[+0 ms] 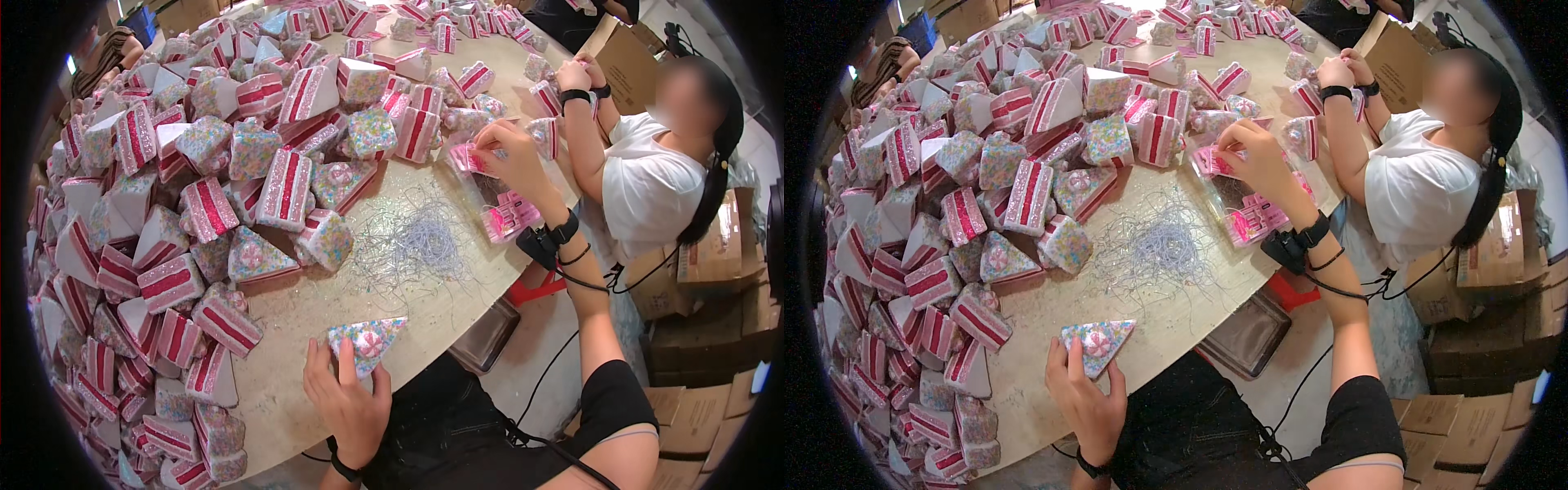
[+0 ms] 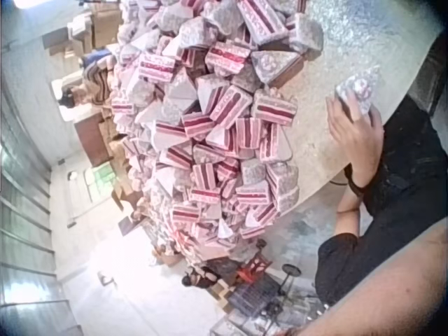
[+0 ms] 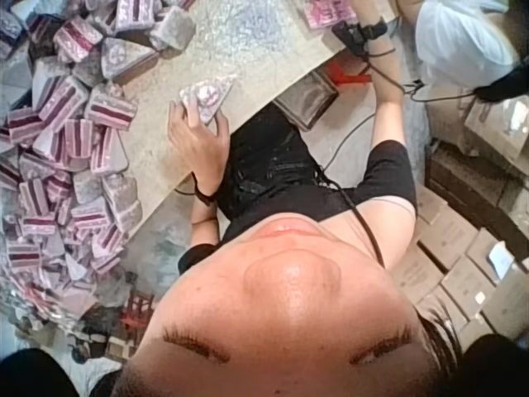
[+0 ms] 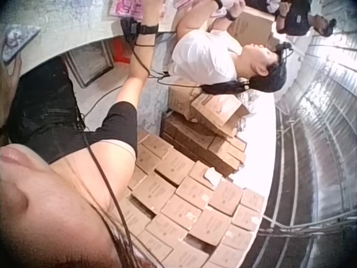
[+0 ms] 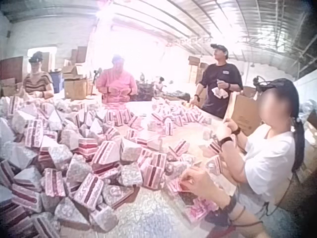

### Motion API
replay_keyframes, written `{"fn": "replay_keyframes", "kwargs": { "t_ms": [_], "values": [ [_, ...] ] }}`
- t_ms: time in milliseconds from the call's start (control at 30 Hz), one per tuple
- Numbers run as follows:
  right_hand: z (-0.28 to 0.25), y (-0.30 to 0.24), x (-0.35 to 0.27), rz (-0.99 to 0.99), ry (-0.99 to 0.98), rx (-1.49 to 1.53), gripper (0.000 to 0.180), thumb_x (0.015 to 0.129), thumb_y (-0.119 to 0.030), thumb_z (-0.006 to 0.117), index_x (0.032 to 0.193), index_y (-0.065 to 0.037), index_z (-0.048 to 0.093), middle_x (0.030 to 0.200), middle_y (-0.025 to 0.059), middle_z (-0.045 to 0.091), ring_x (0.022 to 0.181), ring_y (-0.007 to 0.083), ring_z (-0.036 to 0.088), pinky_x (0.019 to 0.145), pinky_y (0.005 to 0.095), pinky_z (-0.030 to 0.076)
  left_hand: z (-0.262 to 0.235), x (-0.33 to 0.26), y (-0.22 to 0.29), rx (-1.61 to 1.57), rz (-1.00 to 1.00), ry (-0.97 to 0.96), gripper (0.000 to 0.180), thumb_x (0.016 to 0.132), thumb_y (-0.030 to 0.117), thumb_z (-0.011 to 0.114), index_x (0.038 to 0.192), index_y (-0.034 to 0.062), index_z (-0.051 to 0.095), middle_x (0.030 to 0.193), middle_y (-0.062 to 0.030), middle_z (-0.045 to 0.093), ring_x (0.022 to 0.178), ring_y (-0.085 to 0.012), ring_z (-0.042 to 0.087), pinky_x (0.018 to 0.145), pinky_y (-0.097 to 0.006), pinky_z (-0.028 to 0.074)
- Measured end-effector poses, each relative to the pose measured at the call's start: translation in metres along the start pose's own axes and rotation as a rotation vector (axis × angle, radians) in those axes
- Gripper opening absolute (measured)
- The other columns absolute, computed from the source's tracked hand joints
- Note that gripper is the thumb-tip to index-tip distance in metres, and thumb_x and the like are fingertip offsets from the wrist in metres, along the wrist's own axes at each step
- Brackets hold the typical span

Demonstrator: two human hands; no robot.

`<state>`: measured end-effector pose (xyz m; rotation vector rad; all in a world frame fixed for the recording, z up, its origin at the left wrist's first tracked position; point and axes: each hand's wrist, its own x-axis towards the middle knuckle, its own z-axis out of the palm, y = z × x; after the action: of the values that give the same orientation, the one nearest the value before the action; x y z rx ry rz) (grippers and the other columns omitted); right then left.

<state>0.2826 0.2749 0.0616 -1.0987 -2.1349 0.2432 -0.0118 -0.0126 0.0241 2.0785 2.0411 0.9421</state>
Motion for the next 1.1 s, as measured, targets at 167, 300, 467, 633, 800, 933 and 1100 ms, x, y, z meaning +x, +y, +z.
{"fn": "replay_keyframes", "kwargs": {
  "t_ms": [167, 300, 467, 633, 800, 933, 1100],
  "values": [
    [0.002, 0.004, 0.000, 0.146, 0.024, 0.009, 0.012, 0.080, -0.002, 0.072, 0.088, 0.000, 0.063, 0.083, 0.0086, 0.067, 0.079, 0.0166, 0.067, 0.071, 0.0303, 0.055, 0.001, -0.001, 0.000, 0.012, -0.010, -0.004, 0.071, 0.077, 0.003, 0.072, 0.139, 0.0026, 0.036, 0.128, -0.0264, 0.047, 0.122, -0.0461, 0.046, 0.099, -0.054, 0.037],
    [0.007, 0.022, -0.007, 0.243, 0.097, 0.145, 0.012, 0.080, -0.001, 0.073, 0.088, 0.001, 0.063, 0.083, 0.0082, 0.068, 0.077, 0.0149, 0.067, 0.070, 0.0284, 0.055, 0.002, -0.001, 0.000, 0.018, -0.007, -0.001, 0.072, 0.078, 0.003, 0.072, 0.139, 0.0028, 0.035, 0.128, -0.0262, 0.047, 0.122, -0.0459, 0.046, 0.099, -0.054, 0.036],
    [0.010, 0.031, -0.011, 0.283, 0.131, 0.194, 0.013, 0.084, -0.001, 0.072, 0.086, 0.003, 0.060, 0.082, 0.0079, 0.068, 0.077, 0.0101, 0.065, 0.069, 0.0251, 0.054, 0.002, -0.001, 0.000, 0.013, 0.001, 0.011, 0.072, 0.078, 0.003, 0.072, 0.140, 0.0027, 0.035, 0.128, -0.0264, 0.047, 0.123, -0.0460, 0.046, 0.100, -0.054, 0.036],
    [0.013, 0.034, -0.019, 0.338, 0.224, 0.140, 0.017, 0.081, -0.004, 0.075, 0.080, 0.004, 0.060, 0.076, 0.0117, 0.069, 0.068, 0.0124, 0.067, 0.061, 0.0267, 0.053, 0.001, -0.001, 0.000, 0.007, 0.006, 0.006, 0.071, 0.078, 0.003, 0.072, 0.139, 0.0022, 0.036, 0.129, -0.0266, 0.047, 0.123, -0.0459, 0.045, 0.100, -0.054, 0.036],
    [0.008, 0.020, -0.017, 0.464, 0.181, 0.022, 0.017, 0.081, -0.005, 0.075, 0.079, 0.003, 0.060, 0.075, 0.0118, 0.068, 0.065, 0.0148, 0.066, 0.057, 0.0276, 0.051, 0.002, -0.001, 0.000, 0.004, 0.011, 0.018, 0.071, 0.078, 0.003, 0.072, 0.139, 0.0021, 0.036, 0.129, -0.0269, 0.047, 0.123, -0.0457, 0.046, 0.099, -0.054, 0.036],
    [0.010, 0.029, -0.019, 0.422, 0.194, -0.060, 0.016, 0.081, -0.005, 0.074, 0.080, 0.002, 0.060, 0.073, 0.0112, 0.067, 0.067, 0.0167, 0.066, 0.059, 0.0295, 0.051, 0.002, -0.001, 0.000, 0.007, 0.008, 0.015, 0.071, 0.078, 0.004, 0.072, 0.139, 0.0022, 0.036, 0.129, -0.0270, 0.047, 0.122, -0.0455, 0.046, 0.099, -0.053, 0.037],
    [0.011, 0.025, -0.024, 0.410, 0.288, -0.019, 0.017, 0.081, -0.003, 0.074, 0.080, 0.001, 0.057, 0.078, 0.0122, 0.070, 0.070, 0.0161, 0.067, 0.064, 0.0291, 0.052, 0.003, -0.002, -0.001, -0.005, 0.012, 0.013, 0.072, 0.077, 0.004, 0.073, 0.139, 0.0030, 0.036, 0.130, -0.0269, 0.047, 0.122, -0.0458, 0.046, 0.099, -0.054, 0.036]
  ]
}}
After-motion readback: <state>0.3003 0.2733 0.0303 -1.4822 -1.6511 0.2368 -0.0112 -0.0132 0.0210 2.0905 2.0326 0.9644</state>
